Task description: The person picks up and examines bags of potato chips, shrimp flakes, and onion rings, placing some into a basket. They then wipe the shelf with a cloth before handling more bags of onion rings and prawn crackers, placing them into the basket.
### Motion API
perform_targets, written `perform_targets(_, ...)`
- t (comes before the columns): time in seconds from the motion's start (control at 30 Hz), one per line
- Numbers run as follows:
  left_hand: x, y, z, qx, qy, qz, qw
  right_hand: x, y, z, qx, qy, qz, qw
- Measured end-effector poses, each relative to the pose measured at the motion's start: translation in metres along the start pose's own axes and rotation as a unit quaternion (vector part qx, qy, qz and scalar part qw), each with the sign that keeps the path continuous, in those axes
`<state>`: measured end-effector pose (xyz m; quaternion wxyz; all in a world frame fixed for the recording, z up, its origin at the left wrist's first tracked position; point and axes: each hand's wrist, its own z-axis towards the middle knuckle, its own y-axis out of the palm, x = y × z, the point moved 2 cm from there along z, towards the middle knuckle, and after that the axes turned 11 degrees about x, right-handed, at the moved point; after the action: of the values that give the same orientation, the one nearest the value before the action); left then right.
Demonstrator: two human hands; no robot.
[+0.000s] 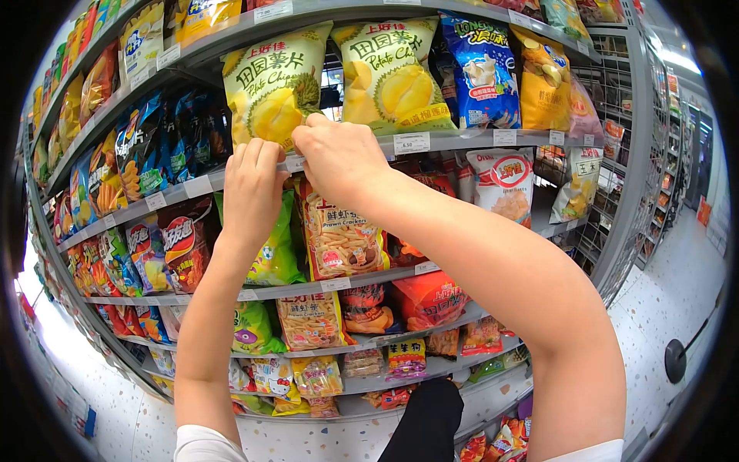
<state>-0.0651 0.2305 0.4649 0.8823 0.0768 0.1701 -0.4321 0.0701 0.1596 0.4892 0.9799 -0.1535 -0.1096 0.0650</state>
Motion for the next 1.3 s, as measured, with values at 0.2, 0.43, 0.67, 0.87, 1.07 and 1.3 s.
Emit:
perform_targets(0.2, 0.0, 0.003, -0.006, 0.014, -0.048, -0.05, 0.997, 0.009, 0.011, 0.011, 0.003, -0.033, 0.005, 0.999)
perform_targets(0.43, -0.001, 0.004, -0.009, 0.014, -0.073, -0.046, 0.996, 0.003, 0.003, 0.018, -0.048, 0.012, 0.042, 0.998)
perform_targets(0.67, 0.0, 0.008, -0.011, 0.039, -0.086, -0.029, 0.995, 0.014, 0.004, 0.023, -0.06, 0.18, 0.129, 0.973)
perform_targets(0.87, 0.006, 0.001, -0.01, 0.056, -0.077, 0.018, 0.995, 0.0, -0.016, 0.045, 0.019, 0.131, 0.236, 0.963)
perform_targets(1.07, 0.01, 0.012, -0.019, 0.118, -0.054, 0.044, 0.991, -0.038, -0.009, 0.069, 0.035, -0.111, 0.142, 0.983)
perform_targets(1.3, 0.019, 0.014, -0.029, 0.07, -0.092, 0.091, 0.989, -0.07, 0.017, 0.092, -0.016, -0.189, 0.008, 0.982)
